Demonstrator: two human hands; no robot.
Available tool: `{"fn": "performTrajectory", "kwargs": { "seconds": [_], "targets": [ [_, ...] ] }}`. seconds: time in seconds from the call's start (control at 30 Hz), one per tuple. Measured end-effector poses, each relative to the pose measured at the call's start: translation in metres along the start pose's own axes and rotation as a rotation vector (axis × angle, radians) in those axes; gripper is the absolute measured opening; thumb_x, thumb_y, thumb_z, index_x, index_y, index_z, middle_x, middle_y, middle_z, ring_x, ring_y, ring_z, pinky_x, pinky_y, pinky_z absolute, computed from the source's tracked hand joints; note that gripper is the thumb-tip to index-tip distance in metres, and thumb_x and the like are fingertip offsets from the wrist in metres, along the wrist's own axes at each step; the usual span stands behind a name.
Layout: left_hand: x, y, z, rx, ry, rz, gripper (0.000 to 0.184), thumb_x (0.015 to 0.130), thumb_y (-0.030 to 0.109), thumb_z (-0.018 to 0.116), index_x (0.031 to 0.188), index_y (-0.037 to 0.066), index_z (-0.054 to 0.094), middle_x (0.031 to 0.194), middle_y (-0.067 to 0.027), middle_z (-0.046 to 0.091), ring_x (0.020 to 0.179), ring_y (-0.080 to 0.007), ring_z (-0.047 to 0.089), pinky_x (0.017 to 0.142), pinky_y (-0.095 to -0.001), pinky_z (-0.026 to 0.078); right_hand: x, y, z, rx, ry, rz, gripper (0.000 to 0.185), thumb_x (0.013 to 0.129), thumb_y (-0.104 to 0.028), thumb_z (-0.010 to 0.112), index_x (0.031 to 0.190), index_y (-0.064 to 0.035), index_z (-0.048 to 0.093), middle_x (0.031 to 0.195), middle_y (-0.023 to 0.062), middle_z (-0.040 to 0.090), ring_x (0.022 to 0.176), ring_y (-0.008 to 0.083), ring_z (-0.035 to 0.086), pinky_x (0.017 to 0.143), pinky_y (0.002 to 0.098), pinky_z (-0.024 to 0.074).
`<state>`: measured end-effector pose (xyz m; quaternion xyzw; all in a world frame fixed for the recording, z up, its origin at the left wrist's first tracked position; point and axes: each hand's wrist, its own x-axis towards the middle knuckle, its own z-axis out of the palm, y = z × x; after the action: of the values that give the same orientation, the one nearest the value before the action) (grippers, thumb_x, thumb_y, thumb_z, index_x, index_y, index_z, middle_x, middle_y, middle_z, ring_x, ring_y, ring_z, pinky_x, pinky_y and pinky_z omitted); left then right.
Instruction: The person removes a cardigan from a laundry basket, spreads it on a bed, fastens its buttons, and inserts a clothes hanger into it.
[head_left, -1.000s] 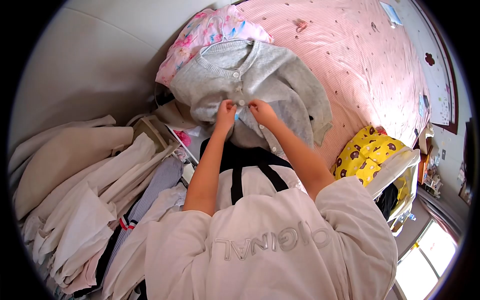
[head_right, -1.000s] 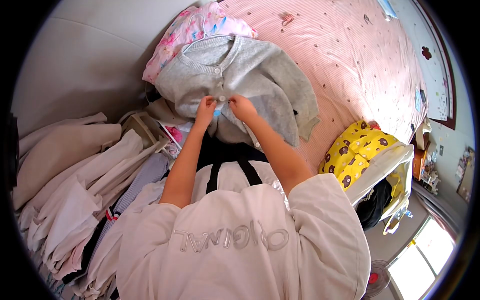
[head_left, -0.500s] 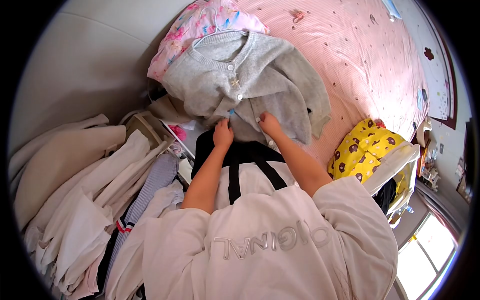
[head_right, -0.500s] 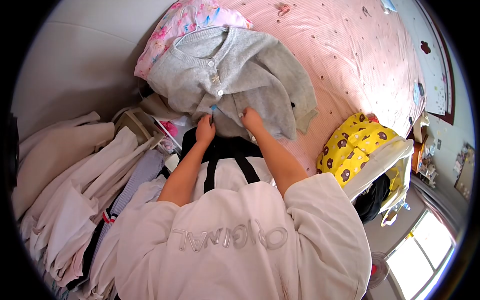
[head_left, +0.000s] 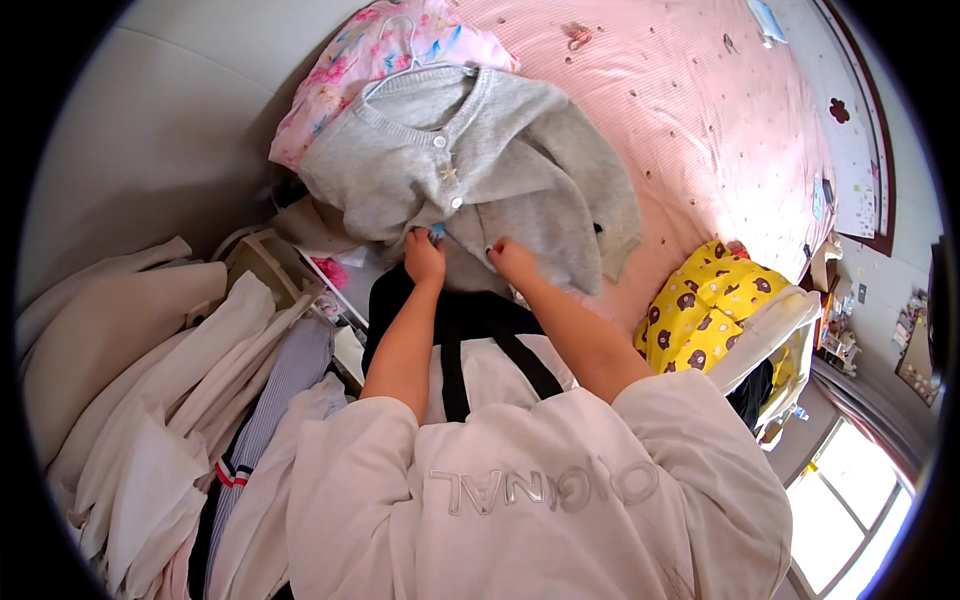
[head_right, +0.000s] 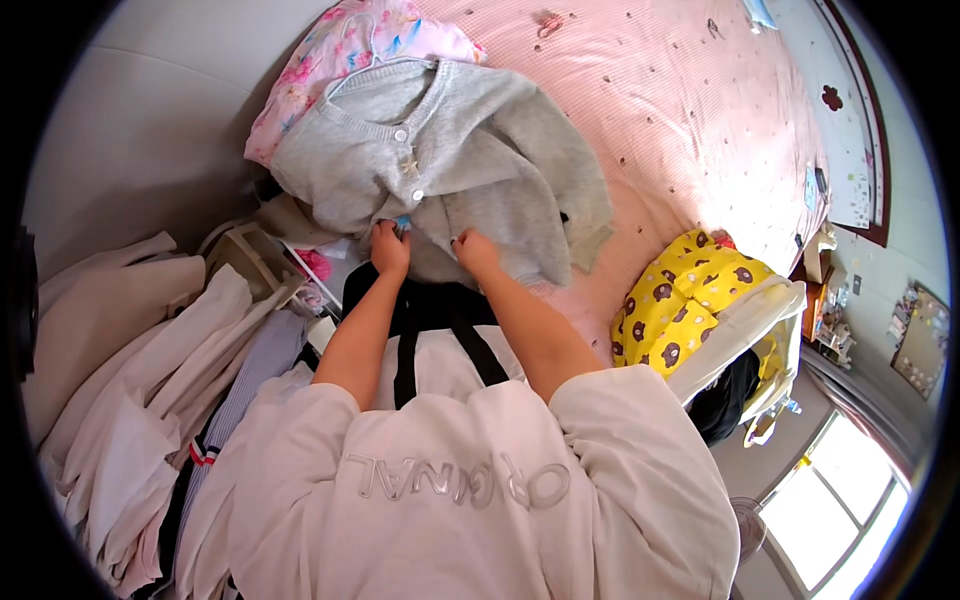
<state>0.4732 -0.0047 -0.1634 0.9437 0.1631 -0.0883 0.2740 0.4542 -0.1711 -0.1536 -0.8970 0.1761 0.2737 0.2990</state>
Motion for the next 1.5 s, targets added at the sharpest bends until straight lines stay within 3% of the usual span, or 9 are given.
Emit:
{"fn": "performTrajectory", "kwargs": {
  "seconds": [0.2, 0.3, 0.6, 0.7, 0.8, 0.97, 1.17, 1.3, 1.5],
  "targets": [
    [0.002, -0.014, 0.001, -0.061, 0.098, 0.094, 0.015, 0.070, 0.014, 0.059, 0.082, 0.007, 0.051, 0.089, -0.0097, 0.050, 0.088, -0.0307, 0.048, 0.067, -0.0403, 0.043, 0.003, -0.001, 0.009, 0.106, 0.059, 0.033, 0.023, 0.071, -0.028, 0.057, 0.079, -0.0059, 0.060, 0.076, 0.0153, 0.061, 0.075, 0.0311, 0.058, 0.068, 0.0383, 0.0448],
    [0.001, -0.025, -0.004, -0.221, 0.165, 0.213, 0.008, 0.072, 0.009, 0.055, 0.075, 0.003, 0.051, 0.077, -0.0140, 0.050, 0.077, -0.0318, 0.050, 0.067, -0.0380, 0.041, 0.009, 0.005, 0.017, 0.145, 0.055, 0.034, 0.022, 0.070, -0.025, 0.058, 0.078, -0.0053, 0.060, 0.075, 0.0160, 0.060, 0.074, 0.0314, 0.058, 0.067, 0.0381, 0.0449],
    [-0.006, -0.043, -0.038, -0.759, -0.271, -0.019, 0.012, 0.081, 0.011, 0.053, 0.089, 0.004, 0.046, 0.073, -0.0030, 0.052, 0.066, -0.0084, 0.048, 0.058, -0.0235, 0.039, 0.014, 0.012, 0.008, 0.165, -0.011, -0.113, 0.020, 0.069, -0.022, 0.057, 0.078, -0.0043, 0.059, 0.070, 0.0135, 0.060, 0.068, 0.0262, 0.059, 0.062, 0.0340, 0.0456],
    [-0.017, -0.023, -0.035, -0.915, -0.358, 0.066, 0.023, 0.078, 0.018, 0.059, 0.090, 0.001, 0.049, 0.071, -0.0063, 0.056, 0.062, -0.0121, 0.052, 0.056, -0.0257, 0.041, 0.006, 0.009, -0.009, 0.247, -0.067, -0.137, 0.019, 0.069, -0.020, 0.057, 0.079, -0.0041, 0.059, 0.068, 0.0114, 0.060, 0.063, 0.0218, 0.059, 0.059, 0.0315, 0.0456],
    [-0.027, -0.011, -0.031, -0.837, -0.477, -0.085, 0.025, 0.076, 0.017, 0.062, 0.090, 0.000, 0.051, 0.072, -0.0063, 0.058, 0.062, -0.0120, 0.053, 0.055, -0.0245, 0.042, -0.012, 0.004, -0.022, 0.210, -0.033, -0.190, 0.017, 0.071, -0.018, 0.057, 0.080, -0.0033, 0.058, 0.066, 0.0096, 0.059, 0.057, 0.0183, 0.057, 0.057, 0.0299, 0.0456],
    [-0.038, 0.006, -0.031, -0.939, -0.697, -0.168, 0.010, 0.077, 0.005, 0.057, 0.085, -0.001, 0.056, 0.073, -0.0041, 0.059, 0.059, -0.0087, 0.053, 0.053, -0.0200, 0.041, -0.037, -0.009, -0.019, 0.335, -0.037, -0.257, 0.013, 0.074, -0.013, 0.055, 0.081, -0.0013, 0.056, 0.062, 0.0070, 0.057, 0.052, 0.0139, 0.054, 0.050, 0.0274, 0.0442],
    [-0.035, 0.016, -0.055, -0.993, -0.855, -0.220, 0.018, 0.077, 0.002, 0.054, 0.095, -0.002, 0.057, 0.083, -0.0037, 0.060, 0.065, -0.0095, 0.054, 0.056, -0.0204, 0.043, -0.040, -0.014, -0.014, 0.444, -0.040, -0.256, 0.013, 0.074, -0.011, 0.055, 0.081, -0.0002, 0.055, 0.062, 0.0055, 0.057, 0.053, 0.0123, 0.053, 0.051, 0.0257, 0.0440],
    [-0.043, 0.014, -0.058, -0.993, -0.759, -0.188, 0.024, 0.077, 0.001, 0.053, 0.100, -0.002, 0.056, 0.085, -0.0036, 0.060, 0.068, -0.0099, 0.054, 0.058, -0.0205, 0.044, -0.058, -0.025, -0.023, 0.509, -0.088, -0.267, 0.014, 0.074, -0.012, 0.055, 0.082, 0.0003, 0.056, 0.062, 0.0060, 0.057, 0.054, 0.0130, 0.054, 0.052, 0.0256, 0.0440],
    [-0.056, 0.019, -0.049, -1.003, -0.706, -0.153, 0.026, 0.075, -0.001, 0.052, 0.100, -0.002, 0.057, 0.085, -0.0033, 0.060, 0.067, -0.0087, 0.054, 0.058, -0.0205, 0.043, -0.063, -0.025, -0.028, 0.285, -0.070, -0.315, 0.015, 0.073, -0.014, 0.054, 0.079, -0.0009, 0.060, 0.061, 0.0075, 0.059, 0.053, 0.0151, 0.055, 0.051, 0.0274, 0.0441]
  ]
}}
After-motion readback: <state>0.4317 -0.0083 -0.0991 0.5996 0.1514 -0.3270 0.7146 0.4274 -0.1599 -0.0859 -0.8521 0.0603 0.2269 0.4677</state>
